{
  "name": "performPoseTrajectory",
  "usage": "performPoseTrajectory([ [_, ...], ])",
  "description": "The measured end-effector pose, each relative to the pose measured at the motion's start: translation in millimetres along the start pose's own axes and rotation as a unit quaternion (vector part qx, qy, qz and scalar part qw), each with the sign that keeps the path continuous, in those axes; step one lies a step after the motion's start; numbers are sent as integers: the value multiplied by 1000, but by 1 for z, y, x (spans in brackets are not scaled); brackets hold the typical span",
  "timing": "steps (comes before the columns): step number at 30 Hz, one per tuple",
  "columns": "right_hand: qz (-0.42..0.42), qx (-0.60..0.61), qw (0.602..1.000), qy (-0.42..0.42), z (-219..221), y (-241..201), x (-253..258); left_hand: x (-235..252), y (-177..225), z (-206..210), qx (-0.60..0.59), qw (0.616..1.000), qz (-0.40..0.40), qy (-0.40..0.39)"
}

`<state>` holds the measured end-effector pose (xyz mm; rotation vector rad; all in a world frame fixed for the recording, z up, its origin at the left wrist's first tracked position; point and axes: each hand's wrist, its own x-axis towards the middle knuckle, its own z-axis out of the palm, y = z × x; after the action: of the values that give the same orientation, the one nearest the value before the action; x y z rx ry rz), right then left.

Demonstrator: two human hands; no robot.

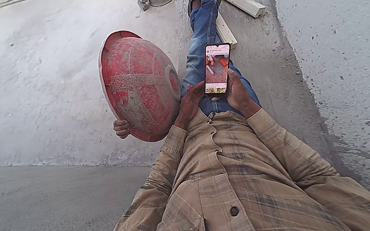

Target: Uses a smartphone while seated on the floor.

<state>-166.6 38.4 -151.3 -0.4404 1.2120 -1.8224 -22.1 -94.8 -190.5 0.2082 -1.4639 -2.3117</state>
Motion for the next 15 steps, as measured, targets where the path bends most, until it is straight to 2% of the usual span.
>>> performPoseTrajectory([
  [15,-4,-2,1000,-7,-1,1,1,-2,1,1,-2,1000,-2,-2],
])
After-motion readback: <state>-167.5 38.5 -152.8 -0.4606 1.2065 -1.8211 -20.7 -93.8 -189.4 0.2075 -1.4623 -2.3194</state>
